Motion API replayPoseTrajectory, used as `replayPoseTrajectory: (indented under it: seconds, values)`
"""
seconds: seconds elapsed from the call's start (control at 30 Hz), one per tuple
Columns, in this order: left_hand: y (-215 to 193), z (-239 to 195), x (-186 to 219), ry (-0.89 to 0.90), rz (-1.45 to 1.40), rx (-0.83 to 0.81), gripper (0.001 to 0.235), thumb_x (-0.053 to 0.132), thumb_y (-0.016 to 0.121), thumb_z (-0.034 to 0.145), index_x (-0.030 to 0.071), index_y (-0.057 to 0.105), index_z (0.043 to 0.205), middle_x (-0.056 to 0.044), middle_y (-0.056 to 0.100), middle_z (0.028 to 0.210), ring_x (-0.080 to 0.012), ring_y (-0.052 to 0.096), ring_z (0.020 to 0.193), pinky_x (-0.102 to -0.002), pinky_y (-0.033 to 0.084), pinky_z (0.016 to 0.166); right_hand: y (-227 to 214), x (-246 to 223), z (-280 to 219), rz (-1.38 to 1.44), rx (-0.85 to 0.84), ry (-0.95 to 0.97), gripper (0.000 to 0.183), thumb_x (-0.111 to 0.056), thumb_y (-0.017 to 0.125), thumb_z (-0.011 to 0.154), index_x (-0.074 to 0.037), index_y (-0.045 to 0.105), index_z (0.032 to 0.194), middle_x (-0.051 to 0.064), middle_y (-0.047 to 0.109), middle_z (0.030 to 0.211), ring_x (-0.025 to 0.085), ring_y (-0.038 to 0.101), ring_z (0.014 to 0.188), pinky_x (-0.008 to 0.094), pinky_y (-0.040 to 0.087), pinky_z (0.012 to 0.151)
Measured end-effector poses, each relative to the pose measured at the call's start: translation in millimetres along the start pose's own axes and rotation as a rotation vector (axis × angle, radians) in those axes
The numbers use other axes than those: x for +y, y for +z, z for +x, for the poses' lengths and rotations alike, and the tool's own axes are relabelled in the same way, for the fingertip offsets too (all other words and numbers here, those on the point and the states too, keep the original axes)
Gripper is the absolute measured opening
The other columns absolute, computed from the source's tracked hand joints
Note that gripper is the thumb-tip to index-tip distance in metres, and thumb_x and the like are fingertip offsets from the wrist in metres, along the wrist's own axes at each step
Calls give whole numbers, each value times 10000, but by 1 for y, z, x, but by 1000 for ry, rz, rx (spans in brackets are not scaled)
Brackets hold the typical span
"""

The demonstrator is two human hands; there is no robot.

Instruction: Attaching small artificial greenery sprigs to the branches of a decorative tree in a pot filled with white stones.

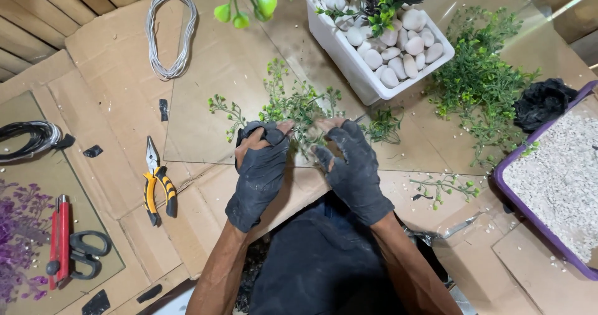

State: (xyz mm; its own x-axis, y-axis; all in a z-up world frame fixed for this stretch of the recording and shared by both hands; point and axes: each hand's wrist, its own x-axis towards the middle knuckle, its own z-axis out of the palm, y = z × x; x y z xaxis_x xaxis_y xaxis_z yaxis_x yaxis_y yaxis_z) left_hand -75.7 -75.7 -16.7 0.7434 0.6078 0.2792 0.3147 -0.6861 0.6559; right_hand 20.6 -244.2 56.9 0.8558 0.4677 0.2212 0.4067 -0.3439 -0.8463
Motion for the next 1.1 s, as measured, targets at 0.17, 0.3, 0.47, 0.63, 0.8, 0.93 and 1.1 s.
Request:
replayPoseTrajectory:
  seconds: [0.17, 0.3, 0.47, 0.63, 0.8, 0.93, 1.1]
  values:
    - [20, 5, -13, -35, -55, 62, 316, 525, 766, 908, 379, 745, 1187, 81, 767, 1142, -165, 716, 1063, -382, 571, 1023, -5, -34, 7, 22, -184, -139, 398, -292, 741, 953, -335, 687, 1345, 10, 637, 1409, 305, 673, 1171, 448, 585, 991]
    - [4, 4, 28, -335, -246, 56, 447, 591, 849, 778, 409, 770, 1179, -28, 797, 1053, -288, 700, 1111, -401, 531, 1076, 16, -8, 8, 76, -77, -226, 289, -182, 769, 921, -228, 779, 1206, 40, 715, 1275, 308, 704, 1112, 420, 588, 970]
    - [4, 7, 28, -308, -160, -1, 516, 693, 685, 865, 504, 640, 1344, -28, 764, 1185, -320, 648, 1202, -487, 526, 1085, 25, -2, 11, 105, 94, -212, 221, -210, 884, 856, -168, 833, 1067, 70, 767, 1109, 299, 725, 1025, 391, 598, 908]
    - [-4, 3, 53, -216, -143, -78, 584, 538, 679, 953, 280, 553, 1462, -137, 693, 1305, -399, 582, 1265, -601, 429, 1128, 9, 9, 21, 212, 26, -12, 242, -310, 845, 894, -116, 808, 1034, 120, 752, 1095, 322, 723, 1030, 453, 592, 894]
    - [-27, 4, 76, -212, -45, -216, 528, 477, 657, 996, 221, 593, 1454, -163, 661, 1328, -413, 537, 1292, -610, 438, 1135, -21, 2, 20, 385, 96, 166, 290, -306, 844, 899, -89, 794, 1084, 142, 767, 971, 170, 682, 921, 430, 585, 847]
    - [-31, 3, 70, -203, -35, -206, 524, 467, 655, 999, 220, 589, 1456, -162, 649, 1340, -414, 522, 1304, -612, 421, 1144, -49, -15, 28, 387, 180, 145, 264, -210, 791, 966, -19, 747, 1143, 158, 753, 879, 180, 707, 775, 352, 605, 773]
    - [-28, 1, 70, -178, -28, -205, 519, 454, 653, 1001, 218, 583, 1459, -160, 633, 1356, -415, 502, 1320, -615, 400, 1157, -73, 11, 30, 414, 334, 175, 246, -156, 800, 977, 15, 725, 1139, 152, 729, 934, 154, 707, 816, 308, 624, 782]
